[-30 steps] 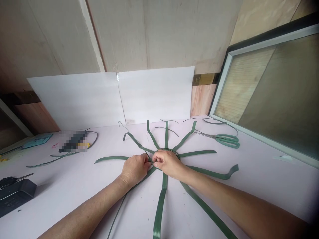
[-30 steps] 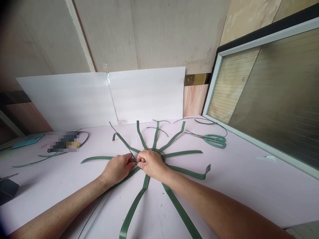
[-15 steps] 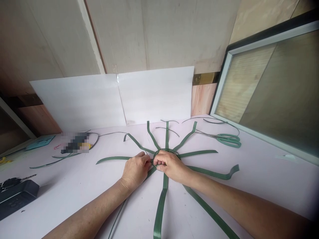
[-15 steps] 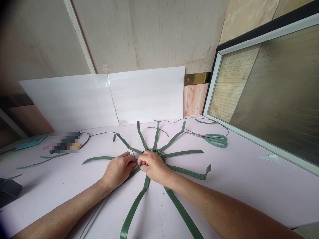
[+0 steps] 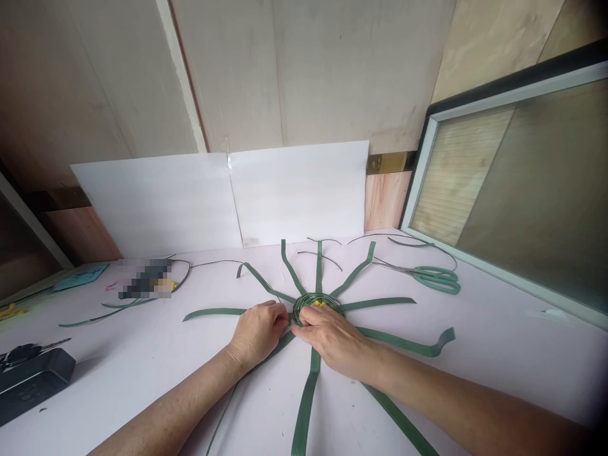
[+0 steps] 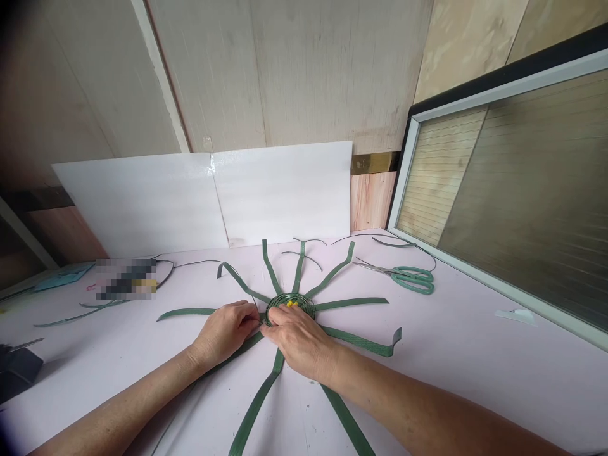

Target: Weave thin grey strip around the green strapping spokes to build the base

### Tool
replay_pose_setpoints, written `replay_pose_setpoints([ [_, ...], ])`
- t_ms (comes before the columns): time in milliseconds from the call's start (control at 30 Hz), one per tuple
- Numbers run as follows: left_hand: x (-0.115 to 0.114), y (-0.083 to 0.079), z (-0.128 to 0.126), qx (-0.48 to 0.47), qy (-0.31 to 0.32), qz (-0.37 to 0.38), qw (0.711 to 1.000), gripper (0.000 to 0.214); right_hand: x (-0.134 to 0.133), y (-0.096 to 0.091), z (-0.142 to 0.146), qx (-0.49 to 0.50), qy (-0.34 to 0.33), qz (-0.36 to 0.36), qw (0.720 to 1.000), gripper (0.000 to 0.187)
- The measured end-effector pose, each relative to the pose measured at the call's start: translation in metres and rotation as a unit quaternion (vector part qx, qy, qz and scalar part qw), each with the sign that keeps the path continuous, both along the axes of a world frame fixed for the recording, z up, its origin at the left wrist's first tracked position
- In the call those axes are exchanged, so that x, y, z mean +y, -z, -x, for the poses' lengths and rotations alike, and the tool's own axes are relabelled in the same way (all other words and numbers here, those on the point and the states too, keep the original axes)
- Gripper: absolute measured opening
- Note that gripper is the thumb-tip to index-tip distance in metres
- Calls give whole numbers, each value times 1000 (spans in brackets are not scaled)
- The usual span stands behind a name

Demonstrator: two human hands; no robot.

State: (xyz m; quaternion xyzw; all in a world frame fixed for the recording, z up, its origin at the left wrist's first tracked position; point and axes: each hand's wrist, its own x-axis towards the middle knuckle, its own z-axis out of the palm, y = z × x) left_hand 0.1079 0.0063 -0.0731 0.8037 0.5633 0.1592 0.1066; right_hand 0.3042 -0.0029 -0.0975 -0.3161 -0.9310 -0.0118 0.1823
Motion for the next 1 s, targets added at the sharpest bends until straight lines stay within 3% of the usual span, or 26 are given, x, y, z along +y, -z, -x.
replay_pose_setpoints([
  [233, -8, -21, 24, -38, 14, 140, 989, 14, 2, -7, -13, -25, -66, 7, 997, 14],
  [367, 5, -23, 26, -2, 55, 18, 998, 16, 2, -5, -16, -31, -78, -6, 996, 14],
  [467, 20, -13, 24, 23, 177, -64, 982, 28, 3, -2, -15, -17, -67, -2, 998, 13],
  [567, 29, -3, 20, 52, 274, -104, 955, 19, 2, 0, -14, -8, -62, 0, 998, 10],
  [633, 32, 0, 17, 66, 294, -123, 946, 12, 2, 0, -14, -3, -62, 4, 998, 8],
  [867, 42, -4, 8, 156, 368, -202, 894, 21, 0, 2, -14, -5, -72, -3, 997, 11],
  [1000, 50, 2, 5, 148, 378, -199, 892, 19, 0, 1, -13, -24, -73, -10, 997, 11],
])
